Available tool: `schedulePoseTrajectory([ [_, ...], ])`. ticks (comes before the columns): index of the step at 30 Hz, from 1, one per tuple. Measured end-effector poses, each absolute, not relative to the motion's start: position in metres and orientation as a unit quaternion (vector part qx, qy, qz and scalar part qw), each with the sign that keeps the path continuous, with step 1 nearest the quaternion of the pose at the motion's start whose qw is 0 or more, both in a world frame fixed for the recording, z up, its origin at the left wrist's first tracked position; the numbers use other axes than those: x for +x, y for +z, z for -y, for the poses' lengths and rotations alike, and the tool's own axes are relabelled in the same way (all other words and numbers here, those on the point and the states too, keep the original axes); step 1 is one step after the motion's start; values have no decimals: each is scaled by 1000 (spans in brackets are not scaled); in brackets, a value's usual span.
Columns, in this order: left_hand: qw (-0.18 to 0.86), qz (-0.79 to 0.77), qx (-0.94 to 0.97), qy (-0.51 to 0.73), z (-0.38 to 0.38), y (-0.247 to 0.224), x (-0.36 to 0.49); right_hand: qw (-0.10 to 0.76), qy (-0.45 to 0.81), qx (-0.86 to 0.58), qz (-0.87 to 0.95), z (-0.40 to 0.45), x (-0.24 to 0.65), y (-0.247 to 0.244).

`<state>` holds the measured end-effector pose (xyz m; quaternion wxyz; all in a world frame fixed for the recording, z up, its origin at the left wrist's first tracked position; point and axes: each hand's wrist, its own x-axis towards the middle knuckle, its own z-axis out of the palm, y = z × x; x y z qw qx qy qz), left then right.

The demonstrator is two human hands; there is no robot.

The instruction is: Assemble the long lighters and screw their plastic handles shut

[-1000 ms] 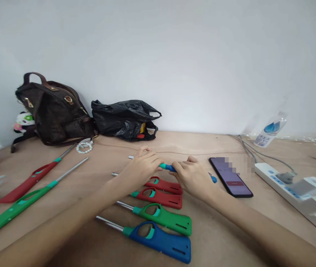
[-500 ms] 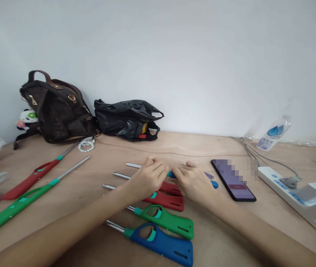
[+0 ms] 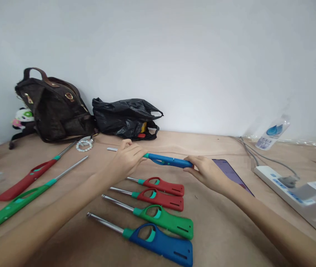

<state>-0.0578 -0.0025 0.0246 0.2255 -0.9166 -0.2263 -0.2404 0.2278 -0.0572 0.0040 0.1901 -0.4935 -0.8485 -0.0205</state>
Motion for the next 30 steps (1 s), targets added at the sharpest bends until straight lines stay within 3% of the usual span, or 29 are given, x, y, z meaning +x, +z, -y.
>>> schedulePoseTrajectory([
  [11,-39,194,-957,-213,11,-5,14,216,-44,-466,857,54,219,-29],
  [17,5,151,-972,-179,-5,-26,20,226,55,-526,818,66,245,-22],
  [22,38,157,-977,-140,-5,-32,14,109,217,-534,810,90,248,-13],
  [27,7,145,-978,-149,-4,-34,15,78,205,-508,833,100,243,-14],
  [30,-35,145,-974,-171,-4,-35,15,102,214,-493,837,91,243,-19],
])
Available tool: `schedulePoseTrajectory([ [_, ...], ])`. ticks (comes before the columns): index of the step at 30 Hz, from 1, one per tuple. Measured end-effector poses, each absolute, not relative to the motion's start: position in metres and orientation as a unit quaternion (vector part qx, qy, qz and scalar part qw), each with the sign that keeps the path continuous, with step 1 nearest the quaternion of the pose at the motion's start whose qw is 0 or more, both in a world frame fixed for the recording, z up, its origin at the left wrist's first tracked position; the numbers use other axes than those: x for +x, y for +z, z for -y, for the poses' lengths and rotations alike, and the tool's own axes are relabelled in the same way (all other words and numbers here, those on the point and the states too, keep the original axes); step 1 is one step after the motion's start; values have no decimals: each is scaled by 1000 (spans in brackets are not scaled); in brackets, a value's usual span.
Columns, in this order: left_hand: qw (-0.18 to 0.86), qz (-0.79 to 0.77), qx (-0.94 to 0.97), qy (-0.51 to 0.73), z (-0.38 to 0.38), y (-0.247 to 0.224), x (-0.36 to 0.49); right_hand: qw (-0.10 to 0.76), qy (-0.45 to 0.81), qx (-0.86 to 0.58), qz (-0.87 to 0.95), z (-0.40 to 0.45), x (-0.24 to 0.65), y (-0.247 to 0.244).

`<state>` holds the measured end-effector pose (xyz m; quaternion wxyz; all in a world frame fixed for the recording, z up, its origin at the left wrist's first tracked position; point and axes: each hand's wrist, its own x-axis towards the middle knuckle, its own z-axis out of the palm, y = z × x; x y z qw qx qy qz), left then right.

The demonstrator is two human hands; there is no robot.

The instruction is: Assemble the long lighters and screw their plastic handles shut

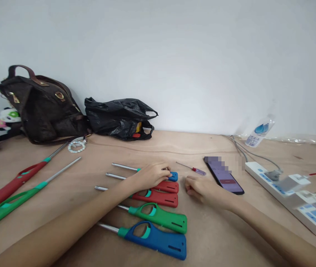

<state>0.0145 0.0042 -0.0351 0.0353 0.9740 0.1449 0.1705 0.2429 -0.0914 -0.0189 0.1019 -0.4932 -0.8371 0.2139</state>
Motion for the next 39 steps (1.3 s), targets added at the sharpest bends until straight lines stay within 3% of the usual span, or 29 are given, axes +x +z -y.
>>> schedulePoseTrajectory([
  [7,131,-164,958,197,-5,-38,13,330,381,-470,725,48,227,-46],
  [13,151,-162,954,199,-6,-40,13,484,433,-472,596,36,222,-63],
  [39,179,-183,945,202,-8,-39,12,427,334,-472,695,41,220,-59],
])
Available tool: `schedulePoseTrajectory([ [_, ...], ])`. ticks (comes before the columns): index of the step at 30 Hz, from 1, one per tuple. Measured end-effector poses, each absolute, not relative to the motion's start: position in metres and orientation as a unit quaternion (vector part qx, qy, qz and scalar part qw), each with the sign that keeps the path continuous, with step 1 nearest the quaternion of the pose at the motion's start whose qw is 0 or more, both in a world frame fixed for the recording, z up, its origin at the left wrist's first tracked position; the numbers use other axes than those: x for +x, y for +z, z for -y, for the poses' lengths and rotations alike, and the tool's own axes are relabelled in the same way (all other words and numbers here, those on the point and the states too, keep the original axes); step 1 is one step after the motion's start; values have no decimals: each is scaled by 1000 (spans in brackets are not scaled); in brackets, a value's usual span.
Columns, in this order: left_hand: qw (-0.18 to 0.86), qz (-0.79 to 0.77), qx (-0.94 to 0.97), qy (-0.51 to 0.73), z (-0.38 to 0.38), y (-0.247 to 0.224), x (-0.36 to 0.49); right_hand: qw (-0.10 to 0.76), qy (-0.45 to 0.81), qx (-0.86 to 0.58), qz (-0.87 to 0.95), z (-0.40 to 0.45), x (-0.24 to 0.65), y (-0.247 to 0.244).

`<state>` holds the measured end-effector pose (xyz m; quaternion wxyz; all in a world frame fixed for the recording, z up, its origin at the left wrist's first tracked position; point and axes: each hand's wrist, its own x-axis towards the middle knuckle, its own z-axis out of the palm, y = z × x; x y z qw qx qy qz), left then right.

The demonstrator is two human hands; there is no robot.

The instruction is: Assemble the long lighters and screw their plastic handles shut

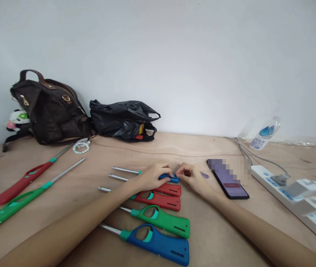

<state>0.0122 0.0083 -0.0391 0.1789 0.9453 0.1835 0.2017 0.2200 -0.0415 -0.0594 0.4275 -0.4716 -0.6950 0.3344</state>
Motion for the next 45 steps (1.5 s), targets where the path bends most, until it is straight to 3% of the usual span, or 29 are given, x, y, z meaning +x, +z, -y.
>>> schedulePoseTrajectory([
  [21,184,-181,945,201,-10,-40,12,414,313,-456,723,43,222,-60],
  [35,175,-183,946,201,-9,-39,12,391,385,-479,685,38,224,-59],
  [40,177,-178,945,209,-9,-38,12,422,375,-466,681,31,233,-53],
  [42,176,-178,944,213,-9,-38,12,395,312,-518,691,29,245,-42],
  [45,176,-178,946,208,-9,-38,12,207,137,-633,733,32,264,-24],
])
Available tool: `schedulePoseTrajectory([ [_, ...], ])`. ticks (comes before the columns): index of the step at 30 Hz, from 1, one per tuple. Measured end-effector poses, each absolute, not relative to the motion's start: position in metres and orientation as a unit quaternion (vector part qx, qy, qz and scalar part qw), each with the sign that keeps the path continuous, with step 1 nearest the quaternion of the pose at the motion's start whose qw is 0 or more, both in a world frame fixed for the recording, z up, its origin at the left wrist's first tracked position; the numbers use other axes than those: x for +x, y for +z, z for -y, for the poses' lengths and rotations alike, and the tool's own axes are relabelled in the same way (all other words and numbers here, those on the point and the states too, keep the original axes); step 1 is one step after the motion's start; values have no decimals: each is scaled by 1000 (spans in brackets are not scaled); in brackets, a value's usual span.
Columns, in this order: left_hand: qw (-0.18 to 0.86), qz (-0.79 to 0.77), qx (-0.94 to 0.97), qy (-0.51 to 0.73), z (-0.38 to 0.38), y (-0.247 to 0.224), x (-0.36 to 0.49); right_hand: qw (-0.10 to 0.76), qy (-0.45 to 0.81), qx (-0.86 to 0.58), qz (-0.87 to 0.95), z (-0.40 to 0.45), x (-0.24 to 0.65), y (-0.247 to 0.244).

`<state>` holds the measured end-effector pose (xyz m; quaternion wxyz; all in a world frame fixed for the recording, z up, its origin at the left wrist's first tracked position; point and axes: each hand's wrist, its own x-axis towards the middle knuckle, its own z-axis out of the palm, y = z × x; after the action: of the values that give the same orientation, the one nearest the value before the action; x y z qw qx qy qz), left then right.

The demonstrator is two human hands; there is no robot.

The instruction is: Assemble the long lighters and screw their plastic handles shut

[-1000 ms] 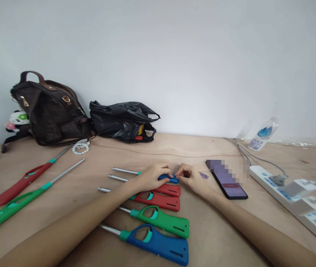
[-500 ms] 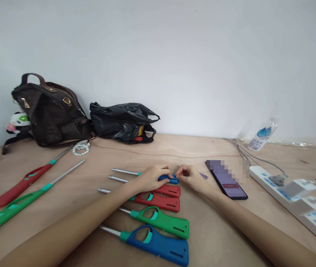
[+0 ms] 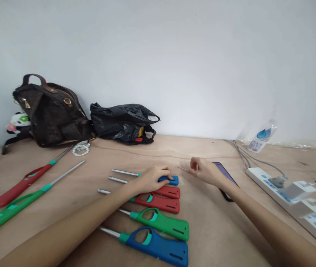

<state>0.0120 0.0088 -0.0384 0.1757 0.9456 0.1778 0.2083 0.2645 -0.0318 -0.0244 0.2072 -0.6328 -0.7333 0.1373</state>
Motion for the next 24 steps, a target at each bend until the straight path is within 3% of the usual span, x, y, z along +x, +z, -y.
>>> schedulePoseTrajectory([
  [3,177,-179,946,204,-9,-38,12,48,28,-651,757,37,277,-16],
  [7,174,-184,947,196,-7,-36,12,14,18,-655,755,38,278,-11],
  [9,169,-188,948,194,-7,-36,12,84,20,-668,739,37,277,-4],
  [13,161,-192,949,190,-7,-37,12,406,115,-614,667,38,271,13],
  [16,157,-187,951,190,-8,-38,12,551,244,-517,608,41,262,18],
  [20,152,-181,953,192,-8,-39,12,620,302,-444,572,44,248,10],
  [24,149,-183,952,193,-8,-39,12,606,291,-408,618,44,240,-4],
])
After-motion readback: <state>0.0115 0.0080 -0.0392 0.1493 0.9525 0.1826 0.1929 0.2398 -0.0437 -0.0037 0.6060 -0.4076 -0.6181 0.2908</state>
